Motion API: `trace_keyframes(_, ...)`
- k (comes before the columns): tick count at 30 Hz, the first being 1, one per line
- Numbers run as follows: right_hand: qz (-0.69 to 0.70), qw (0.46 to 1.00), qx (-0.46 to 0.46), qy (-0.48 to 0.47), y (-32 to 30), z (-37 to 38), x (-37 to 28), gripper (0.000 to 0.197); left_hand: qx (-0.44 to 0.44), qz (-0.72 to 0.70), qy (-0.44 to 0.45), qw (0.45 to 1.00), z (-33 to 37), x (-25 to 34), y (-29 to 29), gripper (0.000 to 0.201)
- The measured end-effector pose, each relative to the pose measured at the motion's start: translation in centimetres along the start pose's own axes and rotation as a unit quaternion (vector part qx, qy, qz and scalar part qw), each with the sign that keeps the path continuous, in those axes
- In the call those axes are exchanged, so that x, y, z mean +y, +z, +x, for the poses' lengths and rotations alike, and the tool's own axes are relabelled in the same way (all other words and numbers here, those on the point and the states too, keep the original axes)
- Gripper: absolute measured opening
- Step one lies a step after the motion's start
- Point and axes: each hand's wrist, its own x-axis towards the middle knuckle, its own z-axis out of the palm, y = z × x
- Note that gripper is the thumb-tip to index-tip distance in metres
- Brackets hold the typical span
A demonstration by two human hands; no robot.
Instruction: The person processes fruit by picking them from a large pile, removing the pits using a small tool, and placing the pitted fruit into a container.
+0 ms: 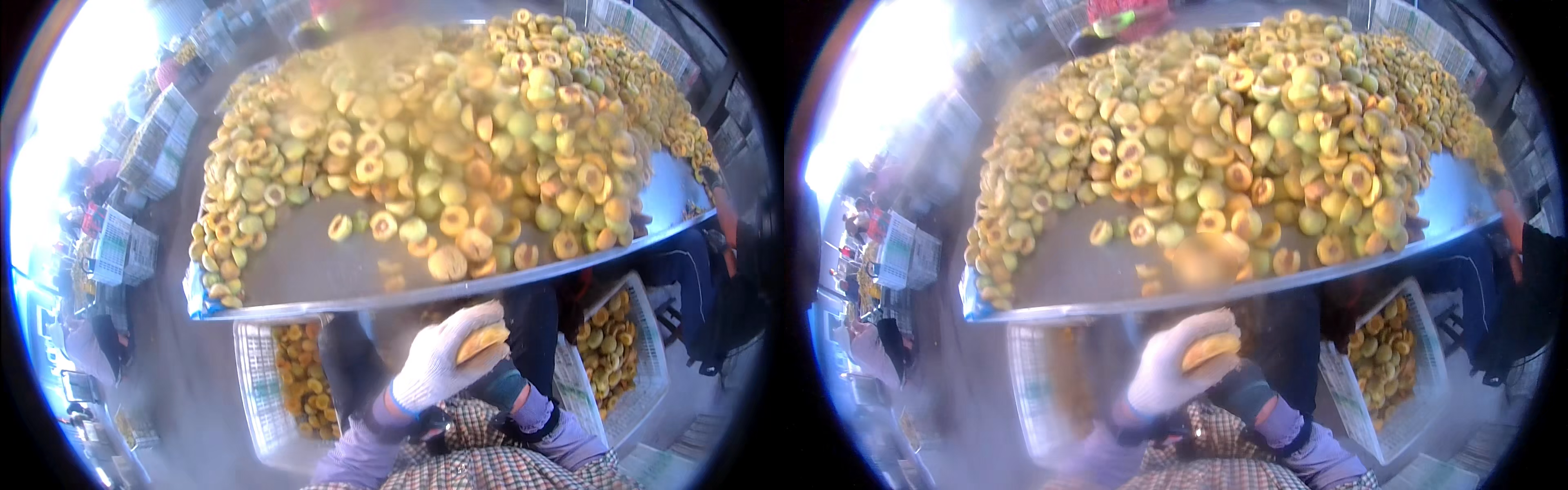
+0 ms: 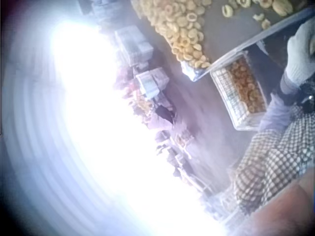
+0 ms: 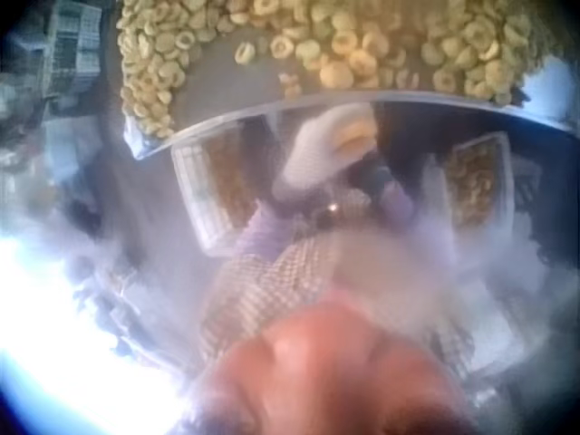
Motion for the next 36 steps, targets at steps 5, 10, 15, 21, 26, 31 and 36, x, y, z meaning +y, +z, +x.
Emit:
trace_keyframes(5, -0.025, 0.987, 0.154, 0.049, -5.5, 1.5, -3.7, 0.015, 0.223, -0.190, -0.140, 0.946, 0.5, -1.0, -1.5, 0.040)
trace_keyframes(10, 0.312, 0.931, 0.181, 0.056, -9.0, 0.4, -8.6, 0.010, 0.222, -0.454, -0.221, 0.834, 0.3, -3.4, -2.9, 0.036)
trace_keyframes(15, 0.218, 0.957, 0.188, -0.018, -10.3, -0.2, -11.9, 0.012, 0.214, -0.556, -0.211, 0.775, 0.3, -0.8, -1.5, 0.038)
trace_keyframes(21, 0.204, 0.963, 0.175, 0.006, -10.1, -0.2, -11.9, 0.020, 0.163, -0.522, -0.204, 0.812, -0.7, -0.6, -0.7, 0.045)
trace_keyframes(26, 0.108, 0.968, 0.217, -0.067, -10.0, -0.3, -12.0, 0.030, 0.156, -0.489, -0.195, 0.836, -1.0, 0.1, -0.6, 0.057)
trace_keyframes(31, 0.097, 0.971, 0.210, -0.057, -10.0, -0.5, -12.2, 0.033, 0.137, -0.400, -0.208, 0.882, -1.0, 1.1, -1.0, 0.059)
trace_keyframes(36, 0.073, 0.985, 0.151, -0.033, -11.3, -1.1, -12.5, 0.024, 0.091, -0.243, -0.190, 0.947, -0.3, 3.8, -1.8, 0.051)
